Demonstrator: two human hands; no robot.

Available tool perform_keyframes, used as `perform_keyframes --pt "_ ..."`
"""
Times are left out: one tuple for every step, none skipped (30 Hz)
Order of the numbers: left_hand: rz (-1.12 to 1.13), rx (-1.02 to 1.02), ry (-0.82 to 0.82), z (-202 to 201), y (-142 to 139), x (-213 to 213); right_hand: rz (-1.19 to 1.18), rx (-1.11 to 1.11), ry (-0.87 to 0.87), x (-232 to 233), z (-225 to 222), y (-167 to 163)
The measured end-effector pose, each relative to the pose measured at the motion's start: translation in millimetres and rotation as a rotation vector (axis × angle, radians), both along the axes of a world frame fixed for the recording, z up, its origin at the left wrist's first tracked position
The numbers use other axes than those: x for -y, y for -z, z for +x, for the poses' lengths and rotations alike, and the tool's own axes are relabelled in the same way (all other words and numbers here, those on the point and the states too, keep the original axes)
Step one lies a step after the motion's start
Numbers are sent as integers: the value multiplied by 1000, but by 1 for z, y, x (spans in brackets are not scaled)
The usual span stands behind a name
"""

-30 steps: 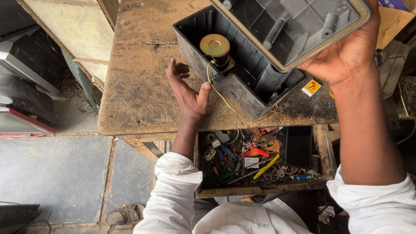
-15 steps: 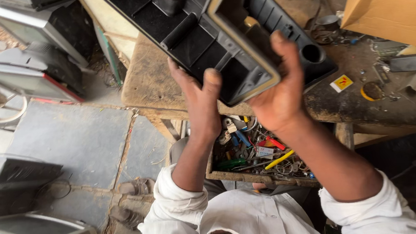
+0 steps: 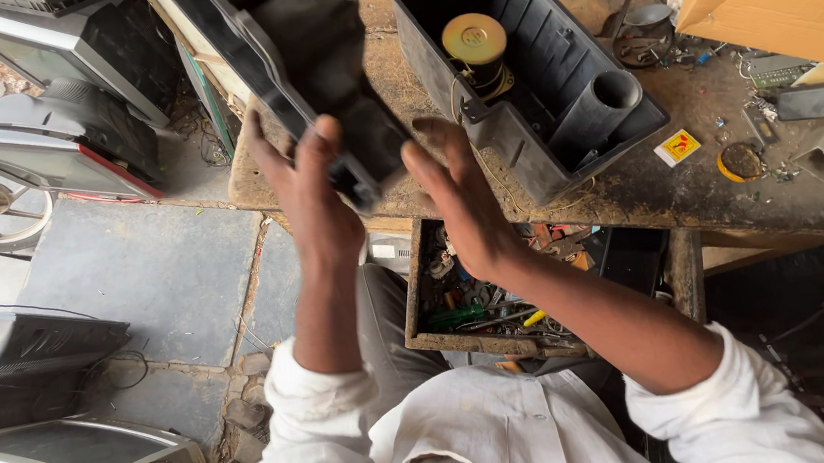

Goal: The person uses a screwdriver to remove screws from a black plastic enclosure, opens it, and removes a speaker. The person then inspects the speaker and its wiring.

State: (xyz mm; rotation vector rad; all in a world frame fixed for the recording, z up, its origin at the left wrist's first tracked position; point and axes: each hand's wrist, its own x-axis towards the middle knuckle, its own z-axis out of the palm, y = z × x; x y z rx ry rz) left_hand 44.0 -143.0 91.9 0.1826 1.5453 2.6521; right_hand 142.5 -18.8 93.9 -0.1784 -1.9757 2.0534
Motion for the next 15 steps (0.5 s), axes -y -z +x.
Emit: perform_keyframes --pt "-57 -48 -28 -12 5 1 143 8 -15 -3 8 -2" --pt "-112 -97 -57 -27 9 3 194 -68 -14 -5 18 -5" --pt "-166 -145 -84 -46 12 4 247 -145 -12 -7 32 -7" --pt "-353 -260 -185 -68 13 5 300 -223 -11 -10 45 -9" --pt "-541 -372 -286 -90 13 4 355 -270 12 -15 57 -11" --pt "-731 -483 -384 -110 13 4 407 -316 35 -20 70 -13" --pt "-860 -470 -395 -130 11 2 458 -362 61 -25 81 -15" --pt "-986 -457 -404 -150 7 -2 443 -394 99 -30 90 -16" --pt "-1112 -445 -414 -167 2 -7 429 -428 137 -36 96 -17" --pt "-1185 -431 -351 -179 -2 -12 459 -443 188 -41 103 -17" --pt "-1256 -418 -285 -190 -5 -18 490 -457 241 -46 110 -17" --pt "-1325 -407 -219 -200 -8 -25 514 -437 289 -51 116 -16" --pt "-1340 -465 -172 -207 -10 -34 539 -418 337 -56 123 -14" --pt "-1354 -521 -123 -214 -11 -42 564 -396 382 -60 130 -12" --pt "-1369 -574 -74 -220 -12 -49 590 -375 412 -64 136 -8"
